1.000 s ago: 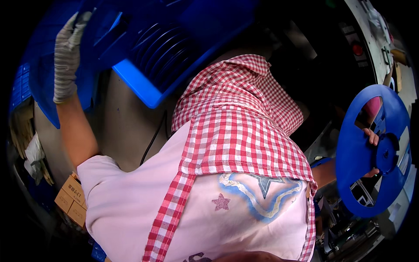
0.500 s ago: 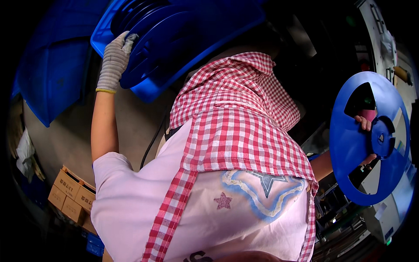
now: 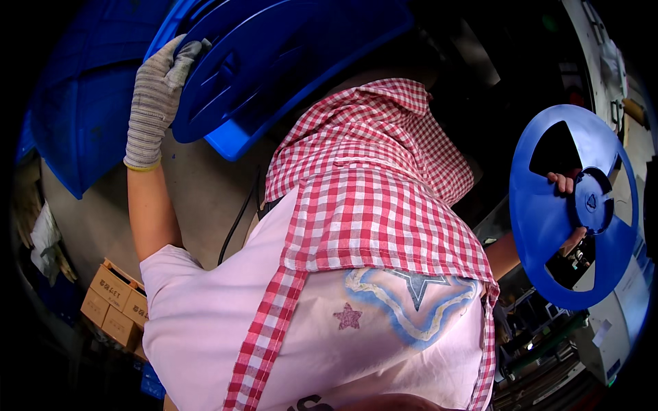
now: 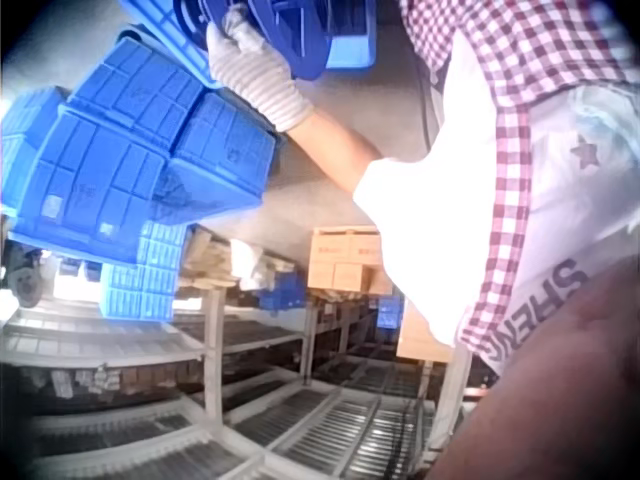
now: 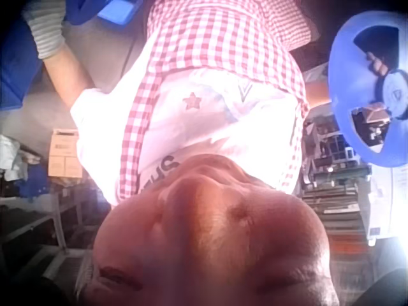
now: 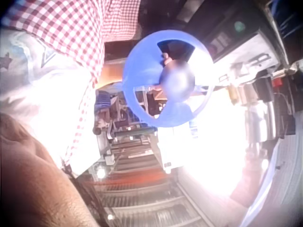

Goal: The person repeatedly picks up blue plastic reels, places them on a machine, presses a button, and then removes them to place them into a blue bin. The task involves a repetitive cycle of handling the plastic reels and operating the machine.

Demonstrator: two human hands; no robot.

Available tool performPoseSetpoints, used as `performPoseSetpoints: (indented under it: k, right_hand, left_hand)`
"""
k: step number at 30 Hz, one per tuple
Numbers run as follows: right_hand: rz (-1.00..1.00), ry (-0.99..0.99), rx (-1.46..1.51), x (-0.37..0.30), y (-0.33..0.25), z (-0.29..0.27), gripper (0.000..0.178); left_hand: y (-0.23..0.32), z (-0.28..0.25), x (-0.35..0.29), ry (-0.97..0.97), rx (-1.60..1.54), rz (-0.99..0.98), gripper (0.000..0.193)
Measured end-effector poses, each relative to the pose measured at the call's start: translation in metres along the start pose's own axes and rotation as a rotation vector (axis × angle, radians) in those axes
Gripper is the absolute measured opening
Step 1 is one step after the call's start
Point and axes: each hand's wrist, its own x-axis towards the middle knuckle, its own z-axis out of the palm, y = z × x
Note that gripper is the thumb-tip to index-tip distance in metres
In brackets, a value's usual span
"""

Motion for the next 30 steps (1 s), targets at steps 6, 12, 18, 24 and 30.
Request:
performPoseSetpoints:
  k: [6, 12, 18, 24, 30]
  right_hand:
    - [-0.029, 0.047, -0.005, -0.015, -0.015, -0.005, 0.073]
    - [-0.009, 0.045, -0.057, -0.013, -0.027, -0.011, 0.075]
    - [-0.019, 0.065, -0.087, -0.015, -0.025, 0.001, 0.073]
    - [-0.004, 0.091, -0.097, -0.012, -0.022, 0.005, 0.074]
    - [-0.008, 0.066, -0.103, -0.007, -0.024, 0.011, 0.072]
  left_hand:
    - [-0.022, 0.049, 0.047, -0.117, -0.445, 0.081, 0.032]
    - [-0.076, 0.084, 0.083, -0.29, -0.512, -0.18, 0.032]
    - [-0.06, 0.059, 0.124, -0.195, -0.344, 0.058, 0.021]
    - [-0.023, 0.044, 0.119, -0.153, -0.641, -0.132, 0.025]
    - [-0.125, 0.085, 0.124, -0.374, -0.712, -0.304, 0.037]
